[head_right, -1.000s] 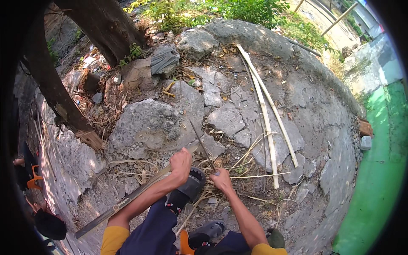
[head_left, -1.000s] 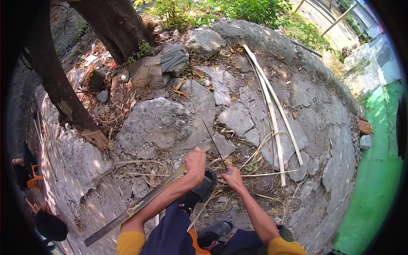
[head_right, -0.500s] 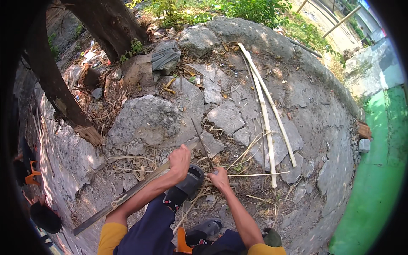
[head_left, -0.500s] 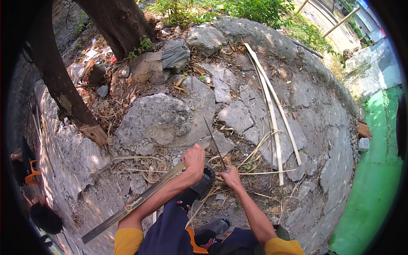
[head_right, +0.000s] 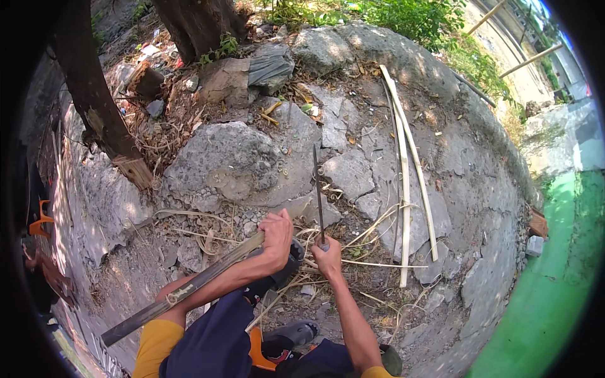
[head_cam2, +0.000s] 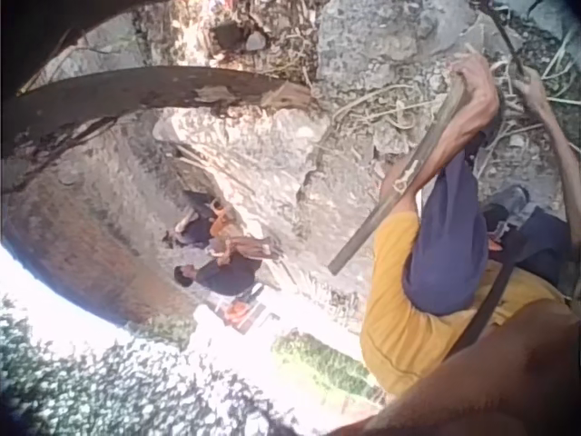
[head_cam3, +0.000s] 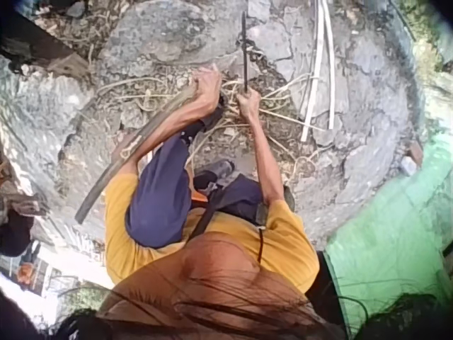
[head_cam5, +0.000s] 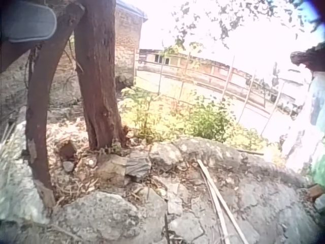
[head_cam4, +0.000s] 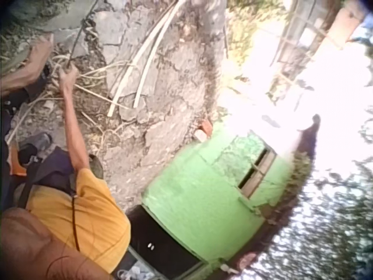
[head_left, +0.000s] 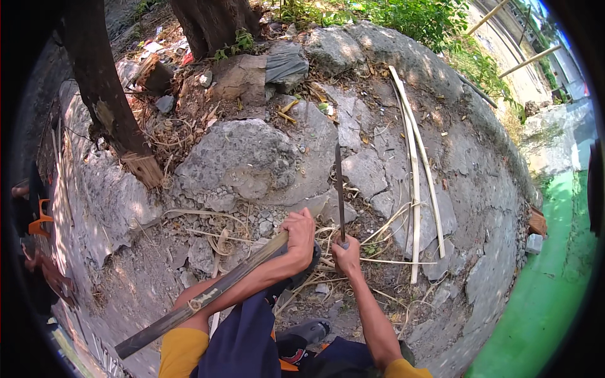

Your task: The person shapes bamboo strips by hand using a large blade, drawing the blade along the edges to smooth or thin them while resting the bamboo on a stone surface or a protective cloth on their lap.

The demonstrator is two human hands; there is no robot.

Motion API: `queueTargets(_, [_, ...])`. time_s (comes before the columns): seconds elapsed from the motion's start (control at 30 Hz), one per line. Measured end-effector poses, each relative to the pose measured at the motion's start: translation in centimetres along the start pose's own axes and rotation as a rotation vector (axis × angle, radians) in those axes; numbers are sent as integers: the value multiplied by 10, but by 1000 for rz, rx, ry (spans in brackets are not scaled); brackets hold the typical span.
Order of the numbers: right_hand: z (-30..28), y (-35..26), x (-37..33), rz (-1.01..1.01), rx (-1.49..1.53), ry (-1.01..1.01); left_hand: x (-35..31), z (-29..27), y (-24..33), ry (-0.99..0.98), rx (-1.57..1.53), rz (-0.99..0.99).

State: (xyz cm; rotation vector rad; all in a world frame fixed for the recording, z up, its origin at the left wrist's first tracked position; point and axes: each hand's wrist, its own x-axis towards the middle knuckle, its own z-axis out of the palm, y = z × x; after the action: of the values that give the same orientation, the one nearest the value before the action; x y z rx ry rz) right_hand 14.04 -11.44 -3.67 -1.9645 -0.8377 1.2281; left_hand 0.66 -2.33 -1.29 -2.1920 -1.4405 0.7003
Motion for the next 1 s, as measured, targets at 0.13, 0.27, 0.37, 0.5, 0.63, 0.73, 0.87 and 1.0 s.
queueTargets(0.13, [12, 2, 13, -120, 45, 22, 1, 2, -3, -24, 21, 11])
queueTargets(0.27, [24, 17, 33, 209, 59, -126, 2, 3, 1, -81, -31, -3])
queueTargets(0.37, [28, 8, 34, 9, -33, -27, 2, 4, 3, -88, -53, 9])
queueTargets(0.5, [35, 2, 30, -132, 42, 34, 6, 7, 8, -84, -99, 9])
queueTargets(0.63, [39, 7, 44, 66, -46, -37, 5, 11, 0, -80, -102, -6])
queueTargets(0.73, [33, -9, 38, 45, -8, -13, 6, 11, 2, -125, -150, -12])
queueTargets(0.87, [33, -13, 36, -72, 100, -19, 8, 4, -3, -116, -214, 42])
queueTargets(1.0, [33, 0, 56, 80, -20, -22, 15, 5, -5, -155, -330, 38])
